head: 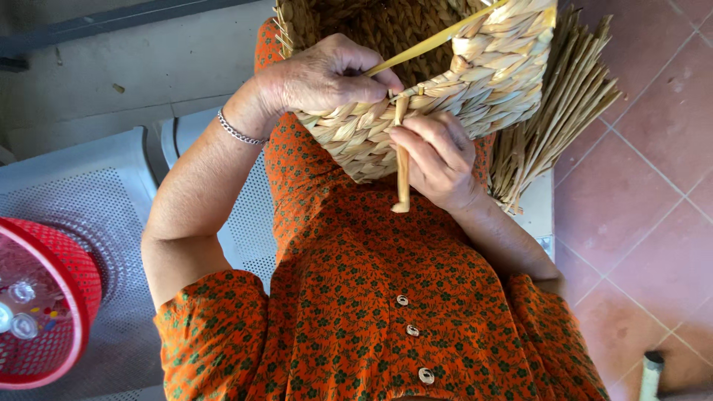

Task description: The person weaves a basket using dried palm leaves. They interlace the leaves through the basket's frame, trim excess material with scissors, and continue weaving the rim.

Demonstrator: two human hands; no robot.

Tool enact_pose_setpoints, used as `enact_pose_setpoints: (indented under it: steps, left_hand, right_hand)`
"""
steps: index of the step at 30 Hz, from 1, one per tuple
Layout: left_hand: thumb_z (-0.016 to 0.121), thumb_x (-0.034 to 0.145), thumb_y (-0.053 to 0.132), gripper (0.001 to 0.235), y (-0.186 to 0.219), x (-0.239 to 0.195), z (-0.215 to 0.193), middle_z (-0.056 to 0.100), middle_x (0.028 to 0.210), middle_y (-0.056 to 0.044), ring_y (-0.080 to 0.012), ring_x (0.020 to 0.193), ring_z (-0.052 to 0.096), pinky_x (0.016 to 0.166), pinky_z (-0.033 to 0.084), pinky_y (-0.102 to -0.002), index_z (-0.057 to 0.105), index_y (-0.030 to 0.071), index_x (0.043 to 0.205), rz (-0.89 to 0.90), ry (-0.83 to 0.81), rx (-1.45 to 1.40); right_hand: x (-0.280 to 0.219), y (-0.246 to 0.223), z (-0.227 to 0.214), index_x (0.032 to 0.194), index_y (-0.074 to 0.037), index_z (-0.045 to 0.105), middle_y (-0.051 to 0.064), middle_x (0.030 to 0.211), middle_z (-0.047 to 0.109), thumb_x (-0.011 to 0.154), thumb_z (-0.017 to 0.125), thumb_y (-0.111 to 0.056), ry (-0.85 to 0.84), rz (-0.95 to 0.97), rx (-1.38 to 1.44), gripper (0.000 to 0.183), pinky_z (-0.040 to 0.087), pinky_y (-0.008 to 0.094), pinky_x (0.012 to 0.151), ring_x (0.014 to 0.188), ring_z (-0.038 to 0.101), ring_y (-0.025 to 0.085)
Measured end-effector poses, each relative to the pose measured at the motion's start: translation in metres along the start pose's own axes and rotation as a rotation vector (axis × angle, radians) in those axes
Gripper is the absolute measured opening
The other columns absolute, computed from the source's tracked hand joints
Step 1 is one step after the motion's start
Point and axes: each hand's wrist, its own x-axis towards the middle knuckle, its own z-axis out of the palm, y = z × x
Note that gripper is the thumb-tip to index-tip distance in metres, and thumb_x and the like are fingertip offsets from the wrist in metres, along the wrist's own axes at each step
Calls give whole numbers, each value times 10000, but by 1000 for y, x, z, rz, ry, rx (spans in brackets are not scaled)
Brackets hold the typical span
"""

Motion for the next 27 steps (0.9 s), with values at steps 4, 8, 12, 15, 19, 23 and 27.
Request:
enact_pose_setpoints:
  steps: [4, 8, 12, 15, 19, 23, 27]
  left_hand:
    - [665, 967, 226, 306, -8, -3, 5, 760, 860, 7, -67, 694, 593, 625, 504, -246, 743, 64, 1214, -40, 26, -69]
    - [674, 989, 162, 285, -11, -6, 9, 728, 1023, -56, -107, 923, 639, 827, 521, -258, 743, 29, 1232, 127, 35, -22]
    - [664, 942, 129, 521, -9, -2, 8, 679, 1148, -50, -117, 1068, 625, 971, 535, -263, 553, 6, 1436, 139, -23, -239]
    - [664, 910, 96, 612, -9, -1, 7, 675, 1204, -51, -143, 1105, 640, 992, 552, -304, 492, 3, 1491, 137, -52, -339]
    - [625, 913, 114, 581, -14, -5, -2, 718, 1242, -107, -156, 1136, 663, 1041, 536, -314, 553, 2, 1479, 95, -26, -311]
    - [598, 921, 177, 520, -25, 1, -7, 738, 1252, -123, -184, 1090, 733, 962, 592, -329, 626, -20, 1401, -51, 10, -537]
    - [637, 945, 155, 504, -35, 7, -9, 772, 1181, -124, -164, 1032, 748, 913, 625, -317, 648, 1, 1424, -47, -47, -429]
  right_hand:
    - [-5, -3, 3, 1085, 17, 736, 107, 1064, 679, 945, 810, -39, 2, -30, 41, 168, 569, 329, 689, 826, 681, 208]
    - [-5, -1, 4, 1078, 13, 733, 99, 1112, 693, 978, 794, -64, -19, -18, 148, 140, 600, 323, 726, 888, 699, 198]
    - [9, 20, -3, 1059, -26, 738, 43, 1075, 687, 974, 839, -91, 4, 65, 98, 148, 558, 359, 809, 958, 615, 208]
    - [18, 28, -5, 1031, -76, 735, 63, 1077, 727, 899, 862, -169, 64, -9, -120, 205, 456, 360, 871, 1005, 564, 231]
    - [21, 26, -7, 1053, -125, 746, -33, 1065, 753, 955, 893, -208, 10, 52, -181, 195, 361, 388, 967, 1033, 561, 213]
    - [24, 31, 1, 1057, -196, 748, -110, 993, 727, 969, 910, -224, 42, 28, -237, 186, 314, 385, 952, 978, 541, 181]
    - [19, 30, 0, 1148, -220, 753, -79, 1051, 708, 1033, 851, -259, -61, 15, -313, 156, 308, 409, 982, 1029, 516, 207]
